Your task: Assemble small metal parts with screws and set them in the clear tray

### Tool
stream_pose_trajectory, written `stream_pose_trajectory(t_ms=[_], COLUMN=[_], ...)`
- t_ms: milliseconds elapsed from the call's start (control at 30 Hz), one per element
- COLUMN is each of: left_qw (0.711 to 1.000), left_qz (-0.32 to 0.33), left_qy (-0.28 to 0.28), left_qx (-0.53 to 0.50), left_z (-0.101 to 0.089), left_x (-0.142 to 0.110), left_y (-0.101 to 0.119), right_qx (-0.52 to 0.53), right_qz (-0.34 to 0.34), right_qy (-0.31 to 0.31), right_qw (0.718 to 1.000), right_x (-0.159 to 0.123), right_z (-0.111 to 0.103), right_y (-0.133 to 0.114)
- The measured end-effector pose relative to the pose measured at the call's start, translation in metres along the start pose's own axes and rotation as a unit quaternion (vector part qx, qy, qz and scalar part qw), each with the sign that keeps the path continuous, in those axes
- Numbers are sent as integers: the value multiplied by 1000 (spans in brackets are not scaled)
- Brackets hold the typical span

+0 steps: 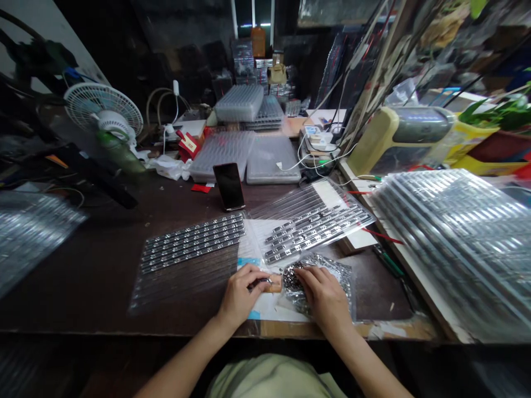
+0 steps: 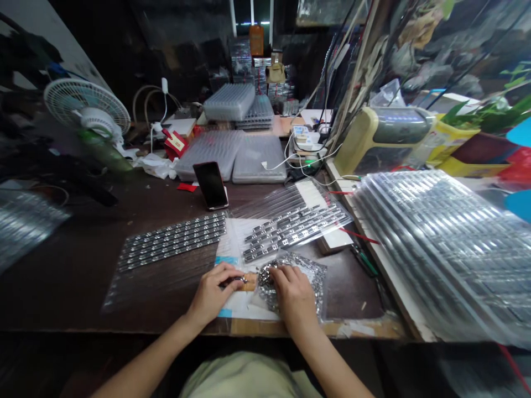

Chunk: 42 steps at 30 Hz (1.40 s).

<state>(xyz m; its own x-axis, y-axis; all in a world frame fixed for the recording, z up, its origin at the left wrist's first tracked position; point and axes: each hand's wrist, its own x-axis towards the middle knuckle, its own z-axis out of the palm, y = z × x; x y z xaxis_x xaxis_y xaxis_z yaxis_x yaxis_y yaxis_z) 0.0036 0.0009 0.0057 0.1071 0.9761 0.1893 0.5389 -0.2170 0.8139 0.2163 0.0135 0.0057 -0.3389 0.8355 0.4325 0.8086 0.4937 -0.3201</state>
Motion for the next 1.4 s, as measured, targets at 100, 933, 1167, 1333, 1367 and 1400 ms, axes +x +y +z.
stream_pose_trajectory(t_ms=[100,933,1167,1333,1367,1400], left_qw=[1000,995,996,997,998,999], left_qz=[17,12,-28,-31,-18,-2], left_qy=[2,90,73,51,43,32], left_qx=[14,-37,-45,-39,-32,-23], left_z=[3,-5,-4,-4,-3,-1], left_x=[-1,3,7,16,16,16], left_y=[-1,-3,-3,8,10,13], right_qx=[22,46,-52,-90,-94,-94], right_qz=[3,25,-16,-35,-38,-40], right_qy=[1,-53,-76,-96,-96,-93], right_qw=[1000,997,996,991,990,990], right_x=[1,19,16,11,9,8], right_z=[0,17,1,-3,-3,-4], right_y=[-2,-45,-22,-15,-15,-15])
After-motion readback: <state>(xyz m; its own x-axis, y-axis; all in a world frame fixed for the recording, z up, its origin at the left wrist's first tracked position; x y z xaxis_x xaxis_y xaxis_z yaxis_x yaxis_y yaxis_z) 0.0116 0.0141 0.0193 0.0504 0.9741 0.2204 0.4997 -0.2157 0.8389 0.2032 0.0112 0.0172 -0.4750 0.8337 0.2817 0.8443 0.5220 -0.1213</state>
